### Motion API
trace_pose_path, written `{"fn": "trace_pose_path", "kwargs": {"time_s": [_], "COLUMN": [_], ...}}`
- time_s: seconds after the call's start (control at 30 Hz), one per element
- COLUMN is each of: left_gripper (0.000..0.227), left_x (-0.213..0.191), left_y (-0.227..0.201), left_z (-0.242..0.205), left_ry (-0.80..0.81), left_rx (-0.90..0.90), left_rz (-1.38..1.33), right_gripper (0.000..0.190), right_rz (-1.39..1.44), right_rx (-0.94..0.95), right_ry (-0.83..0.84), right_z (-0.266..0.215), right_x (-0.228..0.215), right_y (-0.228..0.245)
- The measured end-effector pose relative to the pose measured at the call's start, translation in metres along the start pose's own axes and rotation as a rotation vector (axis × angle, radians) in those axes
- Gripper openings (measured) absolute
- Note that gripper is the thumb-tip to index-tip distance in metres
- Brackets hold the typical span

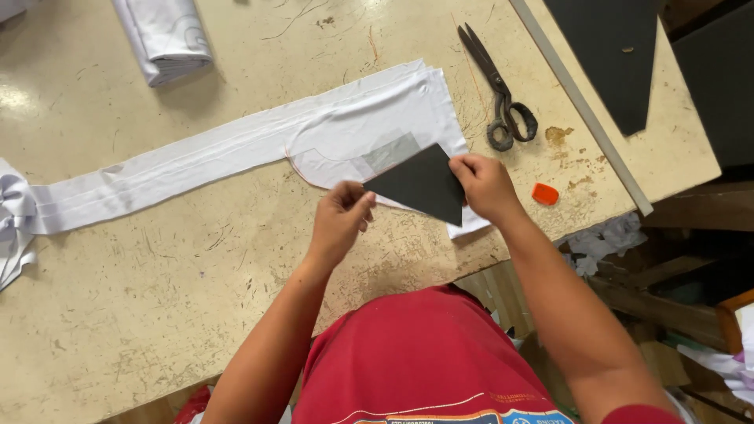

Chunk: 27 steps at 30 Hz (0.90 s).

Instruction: The person cuts a large piece of white fabric using shears, following a pattern marked on the material. They periodically use a black template to align the fabric and a red marker to trace outlines before continuing to cut the fabric into specific shapes.

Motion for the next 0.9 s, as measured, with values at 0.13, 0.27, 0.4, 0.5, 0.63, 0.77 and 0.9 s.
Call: {"fn": "trace_pose_path", "kwargs": {"time_s": [0.13, 0.27, 0.4, 0.5, 0.63, 0.77, 0.9], "left_gripper": [0.028, 0.026, 0.019, 0.012, 0.01, 0.013, 0.015], "left_x": [-0.009, -0.016, -0.023, -0.025, -0.025, -0.023, -0.023], "left_y": [0.002, 0.003, 0.01, 0.016, 0.021, 0.035, 0.037], "left_z": [0.02, 0.029, 0.031, 0.032, 0.024, 0.021, 0.02], "left_ry": [-0.035, -0.056, -0.129, -0.221, -0.351, -0.407, -0.428], "left_rx": [-0.072, -0.092, -0.039, 0.214, 0.376, 0.391, 0.381], "left_rz": [-0.153, -0.066, 0.194, 0.517, 0.862, 0.971, 0.963], "right_gripper": [0.018, 0.016, 0.023, 0.023, 0.024, 0.021, 0.02], "right_rz": [0.065, 0.192, 0.179, 0.097, -0.103, -0.217, -0.239], "right_rx": [-0.056, -0.03, -0.013, -0.04, -0.061, -0.083, -0.091], "right_ry": [0.083, 0.132, 0.203, 0.268, 0.261, 0.286, 0.303], "right_z": [0.028, 0.037, 0.037, 0.042, 0.057, 0.068, 0.077], "right_x": [0.002, 0.008, 0.008, 0.011, 0.017, 0.023, 0.029], "right_y": [0.013, 0.014, 0.019, 0.014, 0.002, -0.003, -0.01]}}
Point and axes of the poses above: each hand's wrist, its own z-axis towards the middle knuckle, its own x-axis out of the palm, y = z × x, the point moved 3 cm from there along z, towards the middle knuckle
